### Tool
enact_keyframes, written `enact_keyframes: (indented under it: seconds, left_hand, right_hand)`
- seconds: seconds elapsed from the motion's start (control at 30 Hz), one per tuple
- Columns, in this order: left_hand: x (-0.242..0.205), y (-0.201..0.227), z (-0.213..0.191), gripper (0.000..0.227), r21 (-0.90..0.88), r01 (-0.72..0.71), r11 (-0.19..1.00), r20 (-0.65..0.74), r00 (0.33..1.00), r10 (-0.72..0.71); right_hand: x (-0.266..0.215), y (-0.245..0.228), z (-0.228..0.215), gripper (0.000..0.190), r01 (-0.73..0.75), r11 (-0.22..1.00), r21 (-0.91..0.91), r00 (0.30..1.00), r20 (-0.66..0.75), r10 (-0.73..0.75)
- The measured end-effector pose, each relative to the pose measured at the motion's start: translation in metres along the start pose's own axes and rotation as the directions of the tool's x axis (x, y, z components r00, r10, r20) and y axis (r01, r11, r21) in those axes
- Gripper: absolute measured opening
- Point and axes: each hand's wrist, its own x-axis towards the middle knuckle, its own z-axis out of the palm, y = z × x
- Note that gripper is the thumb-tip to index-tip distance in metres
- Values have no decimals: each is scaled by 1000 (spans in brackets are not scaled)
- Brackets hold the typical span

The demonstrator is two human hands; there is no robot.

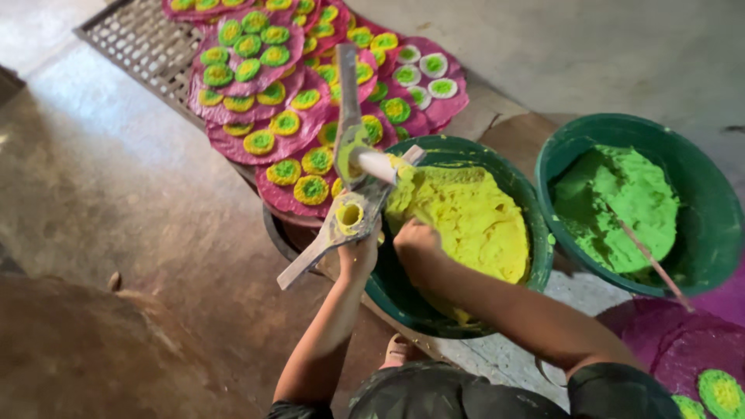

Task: The person uses a wooden press tool to scoop green and yellow dough from separate bowls and form circular shapes onto a pink mat. They repeatedly fill the press, squeeze the handles to extrude the dough, and arrange the resulting rings on the surface.

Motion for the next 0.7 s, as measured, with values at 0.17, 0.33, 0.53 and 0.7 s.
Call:
enact_keyframes:
  seconds: [0.17,0.33,0.53,0.7]
  left_hand:
    - [5,6,1,40,26,-90,996,22,996,90]
    - [22,33,1,48,-76,224,972,68,973,-219]
    - [50,45,9,54,45,-192,980,110,976,186]
    - [49,27,5,54,80,-214,974,90,974,207]
  right_hand:
    - [-28,7,-34,16,248,955,161,950,153,-273]
    - [-68,105,-61,25,-25,661,750,997,68,-40]
    - [-73,175,-98,37,-192,753,629,976,206,77]
    - [-28,140,-57,23,-14,858,514,994,99,-43]
